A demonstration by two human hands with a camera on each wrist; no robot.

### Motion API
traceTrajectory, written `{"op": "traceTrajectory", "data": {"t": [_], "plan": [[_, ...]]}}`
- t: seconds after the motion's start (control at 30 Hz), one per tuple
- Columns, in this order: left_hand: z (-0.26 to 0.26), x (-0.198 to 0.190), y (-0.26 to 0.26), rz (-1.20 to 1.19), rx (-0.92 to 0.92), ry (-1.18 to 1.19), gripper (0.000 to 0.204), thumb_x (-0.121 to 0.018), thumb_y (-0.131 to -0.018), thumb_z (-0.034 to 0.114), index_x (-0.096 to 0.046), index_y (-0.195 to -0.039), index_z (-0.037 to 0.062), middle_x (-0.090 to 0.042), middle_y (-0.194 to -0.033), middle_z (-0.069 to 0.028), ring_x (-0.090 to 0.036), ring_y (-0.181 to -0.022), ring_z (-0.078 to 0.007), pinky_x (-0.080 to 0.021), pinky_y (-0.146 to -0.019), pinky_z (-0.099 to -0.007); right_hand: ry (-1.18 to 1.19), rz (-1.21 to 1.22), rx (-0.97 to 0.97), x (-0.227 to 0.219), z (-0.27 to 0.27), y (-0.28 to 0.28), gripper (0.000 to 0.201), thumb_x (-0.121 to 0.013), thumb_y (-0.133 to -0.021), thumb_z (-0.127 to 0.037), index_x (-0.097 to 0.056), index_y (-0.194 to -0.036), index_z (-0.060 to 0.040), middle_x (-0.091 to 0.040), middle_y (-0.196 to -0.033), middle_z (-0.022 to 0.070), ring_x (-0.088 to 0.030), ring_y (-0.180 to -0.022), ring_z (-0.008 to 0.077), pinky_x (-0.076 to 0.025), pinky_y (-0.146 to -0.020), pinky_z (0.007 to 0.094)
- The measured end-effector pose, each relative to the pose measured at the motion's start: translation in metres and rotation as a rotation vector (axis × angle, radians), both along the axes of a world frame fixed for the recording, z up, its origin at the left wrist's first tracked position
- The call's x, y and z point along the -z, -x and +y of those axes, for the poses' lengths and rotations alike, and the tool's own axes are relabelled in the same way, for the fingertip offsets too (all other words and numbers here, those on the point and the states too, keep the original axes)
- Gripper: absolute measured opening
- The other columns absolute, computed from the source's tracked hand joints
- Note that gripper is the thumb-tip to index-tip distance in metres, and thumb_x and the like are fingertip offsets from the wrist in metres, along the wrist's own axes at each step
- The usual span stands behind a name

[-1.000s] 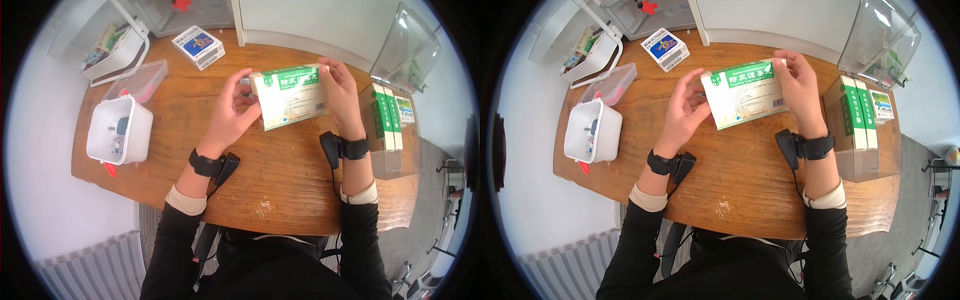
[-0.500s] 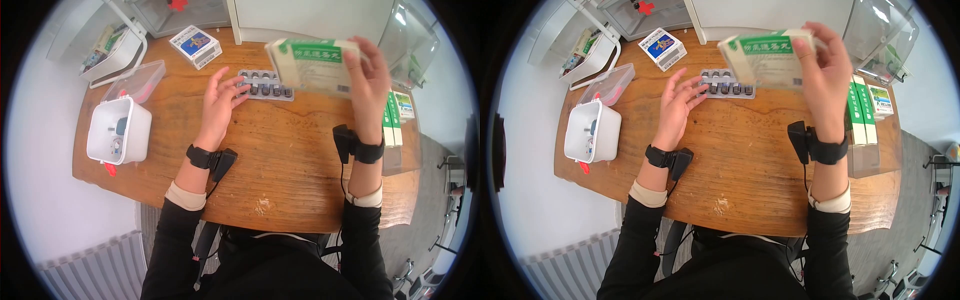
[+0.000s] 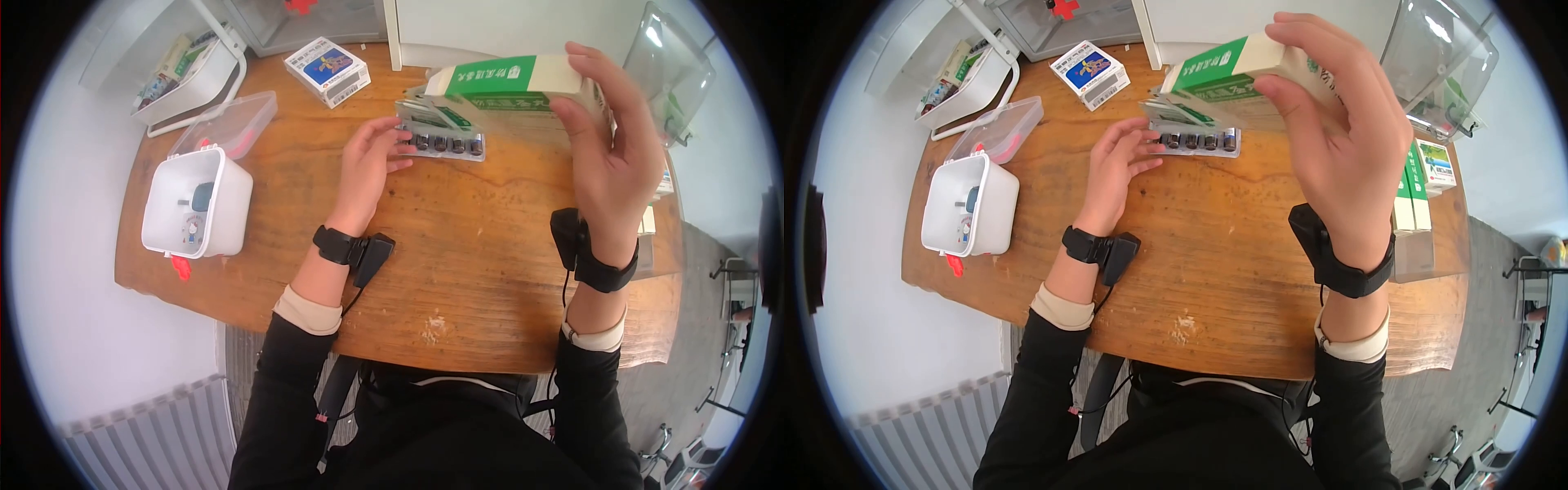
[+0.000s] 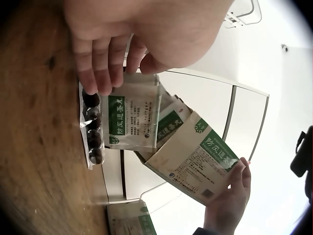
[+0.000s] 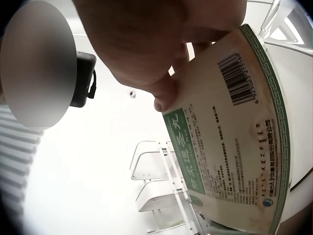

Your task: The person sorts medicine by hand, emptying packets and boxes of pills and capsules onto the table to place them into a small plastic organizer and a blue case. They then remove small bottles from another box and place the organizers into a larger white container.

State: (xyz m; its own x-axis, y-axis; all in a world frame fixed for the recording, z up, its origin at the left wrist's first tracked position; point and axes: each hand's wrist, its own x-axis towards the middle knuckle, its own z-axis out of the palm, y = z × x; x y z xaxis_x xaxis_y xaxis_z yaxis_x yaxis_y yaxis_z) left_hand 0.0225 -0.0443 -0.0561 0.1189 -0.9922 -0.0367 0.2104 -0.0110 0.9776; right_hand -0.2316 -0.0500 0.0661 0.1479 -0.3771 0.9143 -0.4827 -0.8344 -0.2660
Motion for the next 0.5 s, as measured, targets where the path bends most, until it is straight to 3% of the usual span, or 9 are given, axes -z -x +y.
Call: {"op": "traceTrajectory", "data": {"t": [0.07,0.17,0.27,0.37,0.5], "plan": [[-0.002,0.004,0.002,-0.007,-0.004,0.002,0.029,-0.054,-0.104,0.017,-0.059,-0.129,0.0024,-0.067,-0.116,-0.0098,-0.067,-0.1,-0.0174,-0.056,-0.086,-0.0338,-0.058,-0.087,0.01,-0.001,0.008,-0.003,0.034,-0.07,-0.09,0.007,-0.066,-0.124,0.0001,-0.071,-0.127,0.0132,-0.064,-0.122,0.0222,-0.048,-0.109,0.0354],[-0.003,0.007,0.002,-0.063,-0.052,-0.008,0.028,-0.054,-0.103,0.016,-0.06,-0.128,0.0035,-0.067,-0.115,-0.0082,-0.066,-0.098,-0.0153,-0.055,-0.084,-0.0329,-0.09,-0.065,-0.014,-0.001,0.006,0.0,0.032,-0.07,-0.092,0.006,-0.066,-0.123,-0.0001,-0.071,-0.127,0.0124,-0.065,-0.119,0.0208,-0.05,-0.105,0.0336],[-0.001,0.001,0.004,-0.093,-0.179,-0.006,0.028,-0.053,-0.102,0.014,-0.06,-0.126,0.0036,-0.066,-0.116,-0.0074,-0.064,-0.099,-0.0148,-0.054,-0.085,-0.0329,-0.13,-0.097,0.117,-0.004,0.013,0.002,0.032,-0.071,-0.093,0.003,-0.066,-0.124,-0.0001,-0.07,-0.127,0.012,-0.065,-0.116,0.0204,-0.052,-0.101,0.0326],[-0.004,0.008,-0.003,0.012,-0.256,0.045,0.028,-0.054,-0.101,0.013,-0.058,-0.127,0.0035,-0.062,-0.122,-0.0072,-0.061,-0.107,-0.0149,-0.051,-0.092,-0.0333,-0.063,-0.144,0.058,-0.007,0.01,0.014,0.03,-0.071,-0.094,0.0,-0.066,-0.124,0.0006,-0.071,-0.126,0.0126,-0.066,-0.115,0.0204,-0.053,-0.098,0.0313],[-0.01,0.019,-0.007,-0.108,-0.383,0.123,0.028,-0.054,-0.101,0.012,-0.056,-0.128,0.0038,-0.058,-0.128,-0.0078,-0.057,-0.114,-0.0157,-0.047,-0.099,-0.0344,-0.137,-0.218,0.082,-0.013,0.019,0.028,0.031,-0.068,-0.098,-0.003,-0.064,-0.129,0.0013,-0.07,-0.125,0.0138,-0.066,-0.115,0.0208,-0.054,-0.096,0.031]]}}
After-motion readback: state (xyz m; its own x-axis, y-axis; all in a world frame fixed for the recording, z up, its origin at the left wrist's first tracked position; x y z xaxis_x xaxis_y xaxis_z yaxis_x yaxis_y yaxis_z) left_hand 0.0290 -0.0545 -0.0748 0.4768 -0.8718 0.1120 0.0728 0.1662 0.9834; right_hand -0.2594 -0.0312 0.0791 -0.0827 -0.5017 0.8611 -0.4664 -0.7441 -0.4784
